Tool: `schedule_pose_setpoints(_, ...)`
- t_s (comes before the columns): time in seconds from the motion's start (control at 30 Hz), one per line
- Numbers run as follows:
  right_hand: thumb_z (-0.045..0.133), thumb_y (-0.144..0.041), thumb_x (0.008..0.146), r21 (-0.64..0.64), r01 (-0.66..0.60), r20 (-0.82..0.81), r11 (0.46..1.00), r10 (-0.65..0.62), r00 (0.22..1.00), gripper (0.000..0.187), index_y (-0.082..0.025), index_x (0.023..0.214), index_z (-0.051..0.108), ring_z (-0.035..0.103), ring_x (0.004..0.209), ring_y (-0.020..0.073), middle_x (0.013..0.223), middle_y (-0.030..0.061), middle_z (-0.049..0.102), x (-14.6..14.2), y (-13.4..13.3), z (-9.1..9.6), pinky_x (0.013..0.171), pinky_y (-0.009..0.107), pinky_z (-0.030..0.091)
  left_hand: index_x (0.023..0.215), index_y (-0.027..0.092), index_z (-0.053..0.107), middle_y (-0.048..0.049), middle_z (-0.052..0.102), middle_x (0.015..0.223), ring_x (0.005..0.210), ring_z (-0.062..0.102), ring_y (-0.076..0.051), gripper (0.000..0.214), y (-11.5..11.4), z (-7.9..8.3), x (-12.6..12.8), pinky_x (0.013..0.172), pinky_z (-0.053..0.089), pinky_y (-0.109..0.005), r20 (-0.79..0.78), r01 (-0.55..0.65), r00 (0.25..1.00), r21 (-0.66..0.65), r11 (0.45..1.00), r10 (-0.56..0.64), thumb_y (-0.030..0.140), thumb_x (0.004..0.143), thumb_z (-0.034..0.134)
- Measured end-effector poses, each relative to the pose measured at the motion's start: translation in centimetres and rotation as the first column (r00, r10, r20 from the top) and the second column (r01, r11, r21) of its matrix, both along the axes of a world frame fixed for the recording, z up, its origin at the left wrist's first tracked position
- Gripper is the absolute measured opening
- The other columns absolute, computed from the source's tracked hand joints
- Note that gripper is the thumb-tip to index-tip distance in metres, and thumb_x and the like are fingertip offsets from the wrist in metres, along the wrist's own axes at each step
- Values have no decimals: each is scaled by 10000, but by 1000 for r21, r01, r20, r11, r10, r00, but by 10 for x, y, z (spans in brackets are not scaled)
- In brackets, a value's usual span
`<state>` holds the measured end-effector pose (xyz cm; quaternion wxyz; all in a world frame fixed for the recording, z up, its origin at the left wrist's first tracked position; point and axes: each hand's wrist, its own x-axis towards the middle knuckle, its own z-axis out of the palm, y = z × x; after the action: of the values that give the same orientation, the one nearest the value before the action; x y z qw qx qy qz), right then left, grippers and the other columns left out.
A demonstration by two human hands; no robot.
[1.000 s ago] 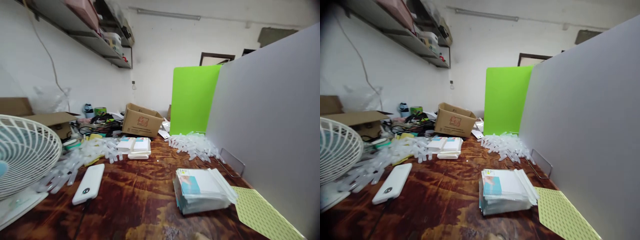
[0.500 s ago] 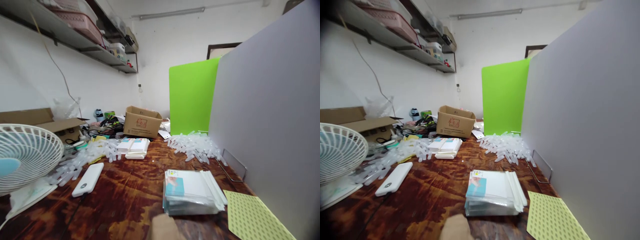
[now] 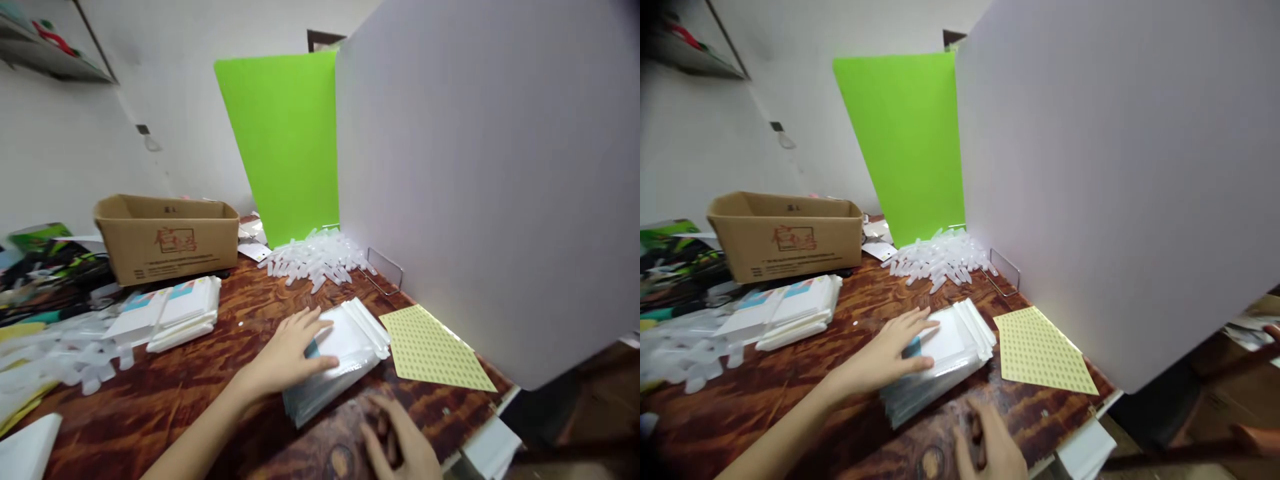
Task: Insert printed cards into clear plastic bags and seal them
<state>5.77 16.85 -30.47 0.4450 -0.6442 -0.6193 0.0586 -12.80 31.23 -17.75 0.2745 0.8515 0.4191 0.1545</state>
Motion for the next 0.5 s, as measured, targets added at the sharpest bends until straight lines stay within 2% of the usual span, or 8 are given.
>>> schedule_pose_setpoints(0.07, 519, -483, 909, -33, 129, -102, 991, -131, 986, 364, -214, 1153, 545, 617, 583, 169, 787, 28, 632, -3, 4, 11, 536, 282, 532, 1341, 192, 551, -166, 451, 1504, 1395, 377, -357, 617, 10, -4, -5, 1132, 258, -563, 20, -30, 999, -39, 999, 31, 572, 854, 543)
schedule_pose_setpoints(0.13, 603, -534, 844, 29, 229, -125, 973, -223, 967, 548, -201, 1260, 475, 644, 916, 250, 1083, 107, 619, -4, 11, 24, 790, 398, 555, 1365, 159, 519, -179, 516, 1449, 1323, 469, -358, 630, 17, -7, -13, 1100, 313, -550, 44, -58, 997, -87, 995, 62, 553, 873, 519)
schedule_pose_setpoints(0.2, 716, -575, 733, 108, 216, -133, 970, -201, 970, 783, -224, 1358, 399, 449, 1283, 330, 1400, 147, 441, 0, 25, 40, 1066, 534, 374, 1369, 153, 511, -187, 549, 1415, 1274, 513, -373, 671, 19, -8, -21, 1075, 338, -566, 72, -66, 994, -143, 988, 77, 554, 837, 584)
schedule_pose_setpoints(0.27, 808, -585, 612, 102, 114, -226, 988, -88, 970, 939, -258, 1385, 386, 264, 1418, 329, 1517, 110, 320, 13, 47, 58, 1172, 536, 183, 1354, 164, 520, -185, 547, 1414, 1279, 506, -371, 674, 19, -10, -26, 1078, 323, -591, 120, -68, 988, -192, 979, 92, 540, 809, 642)
schedule_pose_setpoints(0.3, 827, -595, 574, 75, 73, -321, 995, -45, 946, 959, -272, 1374, 407, 247, 1429, 313, 1527, 89, 321, 21, 61, 66, 1189, 509, 145, 1339, 174, 530, -175, 549, 1410, 1282, 503, -356, 650, 20, -12, -28, 1084, 316, -593, 156, -68, 982, -214, 975, 102, 529, 809, 655)
schedule_pose_setpoints(0.4, 567, -745, 757, -8, 8, -485, 1000, -11, 875, 750, -274, 1333, 475, 364, 1377, 288, 1443, 92, 467, 44, 104, 81, 1157, 511, 224, 1240, 197, 593, -121, 614, 1315, 1221, 551, -292, 485, 29, -21, -31, 1075, 351, -562, 304, -45, 943, -290, 956, 137, 483, 851, 636)
schedule_pose_setpoints(0.43, 466, -748, 820, -29, -1, -530, 1000, -15, 848, 693, -273, 1325, 487, 408, 1349, 285, 1412, 97, 504, 47, 115, 82, 1130, 523, 270, 1192, 196, 619, -101, 641, 1263, 1188, 572, -277, 424, 33, -26, -32, 1063, 373, -545, 365, -30, 918, -322, 946, 154, 470, 869, 619)
schedule_pose_setpoints(0.5, 411, -699, 886, -41, -11, -607, 999, -17, 794, 635, -247, 1324, 497, 449, 1317, 281, 1382, 103, 533, 46, 128, 76, 1105, 538, 300, 1105, 185, 652, -80, 675, 1177, 1128, 604, -254, 352, 44, -38, -32, 1033, 414, -516, 491, 5, 846, -401, 916, 210, 461, 900, 577)
